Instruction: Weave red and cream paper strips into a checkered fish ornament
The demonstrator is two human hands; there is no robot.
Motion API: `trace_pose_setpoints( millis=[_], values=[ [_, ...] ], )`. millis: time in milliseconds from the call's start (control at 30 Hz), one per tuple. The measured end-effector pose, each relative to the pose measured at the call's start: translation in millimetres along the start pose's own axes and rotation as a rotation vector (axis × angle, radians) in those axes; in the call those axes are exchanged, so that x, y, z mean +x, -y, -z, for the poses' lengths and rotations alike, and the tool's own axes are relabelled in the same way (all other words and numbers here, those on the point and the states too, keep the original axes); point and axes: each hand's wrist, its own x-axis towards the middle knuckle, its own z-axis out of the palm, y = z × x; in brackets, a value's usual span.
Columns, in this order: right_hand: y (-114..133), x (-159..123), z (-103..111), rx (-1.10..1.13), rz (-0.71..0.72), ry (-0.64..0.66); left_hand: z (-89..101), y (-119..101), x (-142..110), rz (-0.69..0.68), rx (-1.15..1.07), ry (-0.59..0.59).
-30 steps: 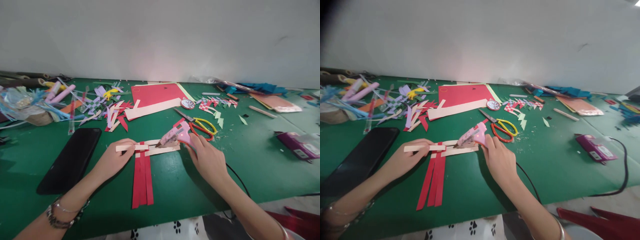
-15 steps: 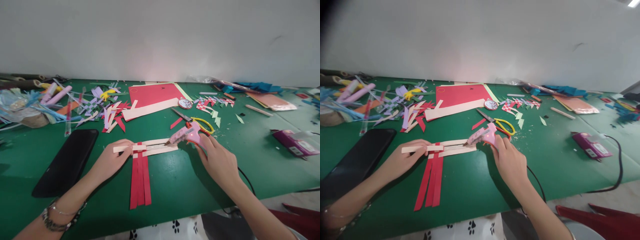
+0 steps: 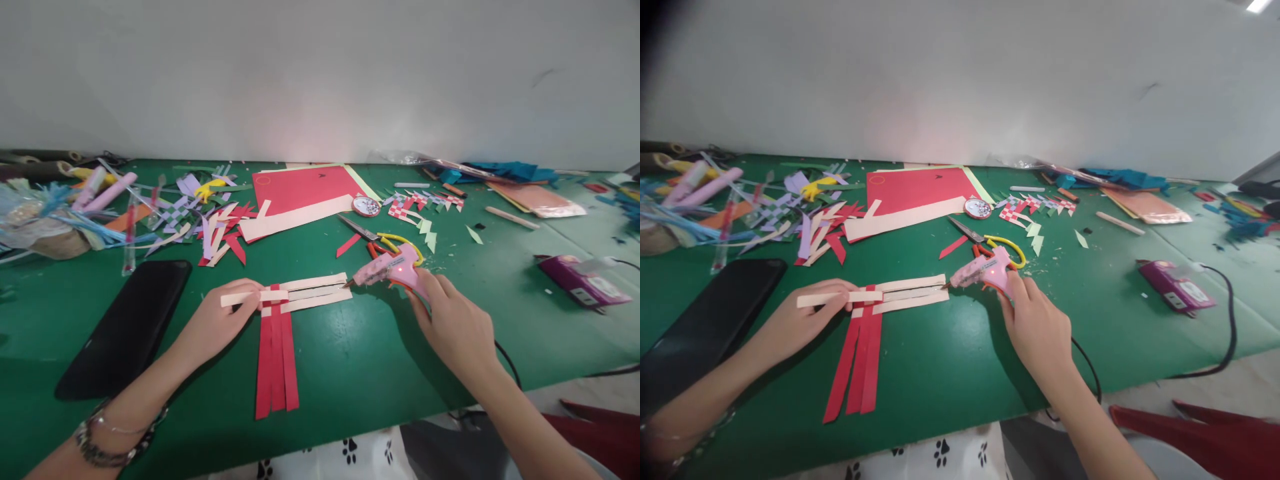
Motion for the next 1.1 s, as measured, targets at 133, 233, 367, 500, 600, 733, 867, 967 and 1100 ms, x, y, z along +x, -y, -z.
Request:
trace_pose_setpoints(
  millis=[133, 233, 367, 500, 600, 733, 867, 967, 1100],
  values=[
    [-2.6, -1.5, 0.1, -0.006, -0.022, -0.004, -0.1, -0.9, 0.2, -0.002, 0.000, -0.001],
    [-3.4, -2.8, -0.6, 0.000, -0.041, -0.004, 0.5, -1.8, 0.5, -0.009, 0.008, -0.004],
    [-7.0, -4.9, -2.7, 0.086, -0.088, -0.009, 1.0, -1.8, 0.8, -0.021, 0.012, -0.011],
    [-25.7, -5.5, -0.8, 0.265, -0.247, 0.040, 0.9, -1.5, 0.4, -0.023, 0.011, -0.009],
    [-51.0, -2.9, 5.2, 0.327, -0.457, 0.135, 1.0, -2.2, -0.3, -0.029, -0.007, 0.003],
    [-84.3, 0.0, 9.5, 0.264, -0.716, 0.222, 1.6, -4.5, -1.0, -0.042, -0.001, 0.032],
    [-105.4, -5.1, 1.8, 0.238, -0.751, 0.243, 1.7, -6.6, -1.8, -0.101, 0.024, 0.077],
    [-113.8, -9.3, -4.7, 0.202, -0.702, 0.263, 0.5, -6.1, -3.2, -0.163, 0.116, 0.106],
    [-106.3, -6.8, -4.8, -0.003, -0.585, 0.039, -2.5, -2.8, -4.7, -0.226, 0.272, 0.144]
  ],
)
